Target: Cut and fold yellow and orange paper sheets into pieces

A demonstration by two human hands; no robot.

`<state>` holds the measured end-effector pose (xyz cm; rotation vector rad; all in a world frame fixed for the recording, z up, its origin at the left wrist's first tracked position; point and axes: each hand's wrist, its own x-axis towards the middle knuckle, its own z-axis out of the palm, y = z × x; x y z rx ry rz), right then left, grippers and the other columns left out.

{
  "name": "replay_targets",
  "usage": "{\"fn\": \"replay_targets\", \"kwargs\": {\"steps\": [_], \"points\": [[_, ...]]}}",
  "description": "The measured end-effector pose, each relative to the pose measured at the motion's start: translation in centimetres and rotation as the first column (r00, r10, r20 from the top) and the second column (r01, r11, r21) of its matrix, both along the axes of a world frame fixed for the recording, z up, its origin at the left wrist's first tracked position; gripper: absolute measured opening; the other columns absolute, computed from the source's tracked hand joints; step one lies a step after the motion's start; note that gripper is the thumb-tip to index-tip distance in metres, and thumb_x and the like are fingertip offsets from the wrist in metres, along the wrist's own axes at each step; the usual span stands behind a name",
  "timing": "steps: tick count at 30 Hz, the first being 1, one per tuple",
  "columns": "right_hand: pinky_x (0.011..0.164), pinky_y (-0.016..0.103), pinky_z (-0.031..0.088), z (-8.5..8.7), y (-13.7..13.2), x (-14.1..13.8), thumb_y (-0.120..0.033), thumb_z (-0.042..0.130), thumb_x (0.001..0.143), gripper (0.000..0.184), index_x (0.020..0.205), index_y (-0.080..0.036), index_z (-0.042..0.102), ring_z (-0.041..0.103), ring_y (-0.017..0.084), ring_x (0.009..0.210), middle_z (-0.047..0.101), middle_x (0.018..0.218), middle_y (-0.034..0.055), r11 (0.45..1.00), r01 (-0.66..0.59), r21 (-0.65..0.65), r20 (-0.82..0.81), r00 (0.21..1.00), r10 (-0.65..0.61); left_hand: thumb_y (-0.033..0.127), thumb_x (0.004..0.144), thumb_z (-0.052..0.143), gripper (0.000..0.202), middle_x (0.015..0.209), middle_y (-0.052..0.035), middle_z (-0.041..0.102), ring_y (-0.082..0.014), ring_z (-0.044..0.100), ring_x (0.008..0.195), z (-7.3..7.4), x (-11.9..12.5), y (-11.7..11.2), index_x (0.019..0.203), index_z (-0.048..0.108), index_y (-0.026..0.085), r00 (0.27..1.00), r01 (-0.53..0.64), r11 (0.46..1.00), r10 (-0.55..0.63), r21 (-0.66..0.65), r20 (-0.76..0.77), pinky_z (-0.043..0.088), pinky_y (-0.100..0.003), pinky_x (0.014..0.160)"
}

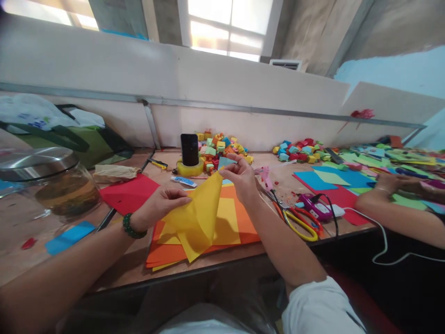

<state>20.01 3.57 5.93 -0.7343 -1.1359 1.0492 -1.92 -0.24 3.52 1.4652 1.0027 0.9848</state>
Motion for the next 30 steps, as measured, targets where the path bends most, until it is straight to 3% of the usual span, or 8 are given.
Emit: {"fn": "replay_targets", "kwargs": {"steps": [4, 7, 13, 16, 21, 26, 30], "points": [[0.062, 0.025, 0.047, -0.3, -0.1, -0.2, -0.021, 0.080, 0.052, 0.054, 0.101, -0.022, 0.056, 0.059, 0.011, 0.059, 0.063, 0.063, -0.0077, 0.988, 0.082, 0.131, 0.032, 0.996, -0.087, 0.047, 0.052, 0.083, 0.039, 0.060, -0.0009, 0.065, -0.0104, 0.053, 0.054, -0.1, 0.0, 0.0, 0.064, 0.069, 0.014, 1.000, 0.018, 0.999, -0.017, -0.033, 0.008, 0.040, -0.021, 0.051], [0.062, 0.025, 0.048, -0.2, -0.2, -0.1, -0.020, 0.079, 0.053, 0.052, 0.100, -0.024, 0.057, 0.059, 0.011, 0.061, 0.063, 0.065, -0.0079, 0.984, 0.075, 0.160, 0.057, 0.995, -0.085, 0.047, 0.052, 0.082, 0.037, 0.056, -0.0002, 0.063, -0.0097, 0.051, 0.052, -0.3, 0.2, -0.2, 0.062, 0.068, 0.013, 0.999, 0.018, 1.000, -0.018, -0.007, -0.028, 0.038, -0.021, 0.050], [0.061, 0.026, 0.051, -0.3, 0.3, 0.3, -0.029, 0.082, 0.052, 0.052, 0.098, -0.023, 0.059, 0.062, 0.012, 0.060, 0.064, 0.063, -0.0075, 0.997, -0.026, -0.071, 0.109, 0.993, 0.034, 0.043, 0.051, 0.081, 0.034, 0.060, -0.0010, 0.065, -0.0107, 0.053, 0.055, -0.5, 0.4, -0.2, 0.062, 0.069, 0.014, 1.000, -0.008, 1.000, 0.008, -0.009, -0.005, 0.040, -0.022, 0.054], [0.061, 0.025, 0.051, -0.5, 0.7, 0.5, -0.029, 0.084, 0.047, 0.054, 0.095, -0.022, 0.059, 0.062, 0.011, 0.059, 0.065, 0.062, -0.0076, 0.996, -0.019, -0.088, 0.100, 0.995, 0.028, 0.041, 0.050, 0.081, 0.032, 0.058, -0.0002, 0.064, -0.0098, 0.051, 0.054, -0.4, 0.4, -0.2, 0.060, 0.069, 0.014, 1.000, -0.022, 1.000, 0.022, -0.001, -0.018, 0.038, -0.021, 0.053], [0.065, 0.028, 0.053, -0.6, 0.8, 0.6, -0.029, 0.085, 0.048, 0.057, 0.098, -0.021, 0.058, 0.065, 0.013, 0.060, 0.068, 0.063, -0.0067, 0.999, 0.054, 0.001, 0.107, 0.993, -0.054, 0.043, 0.050, 0.081, 0.034, 0.059, -0.0001, 0.064, -0.0105, 0.052, 0.055, -0.6, 0.3, -0.2, 0.064, 0.069, 0.014, 0.998, -0.066, 0.997, 0.064, -0.051, -0.023, 0.038, -0.022, 0.053], [0.062, 0.029, 0.053, -0.5, -0.2, 0.4, -0.032, 0.083, 0.057, 0.057, 0.105, -0.023, 0.055, 0.066, 0.016, 0.062, 0.069, 0.067, -0.0046, 0.971, 0.173, 0.165, 0.223, 0.952, -0.208, 0.043, 0.048, 0.083, 0.036, 0.060, -0.0005, 0.065, -0.0111, 0.053, 0.056, -0.6, 0.3, -0.2, 0.064, 0.069, 0.014, 0.995, -0.104, 0.991, 0.103, -0.083, -0.014, 0.039, -0.022, 0.054], [0.062, 0.028, 0.052, -0.5, -0.4, 0.4, -0.032, 0.083, 0.059, 0.057, 0.107, -0.024, 0.053, 0.066, 0.016, 0.063, 0.068, 0.067, -0.0049, 0.965, 0.168, 0.201, 0.238, 0.947, -0.214, 0.044, 0.046, 0.084, 0.038, 0.060, -0.0006, 0.065, -0.0113, 0.053, 0.056, -0.6, 0.3, -0.2, 0.064, 0.069, 0.014, 0.995, -0.100, 0.990, 0.099, -0.097, -0.010, 0.039, -0.023, 0.054]]}}
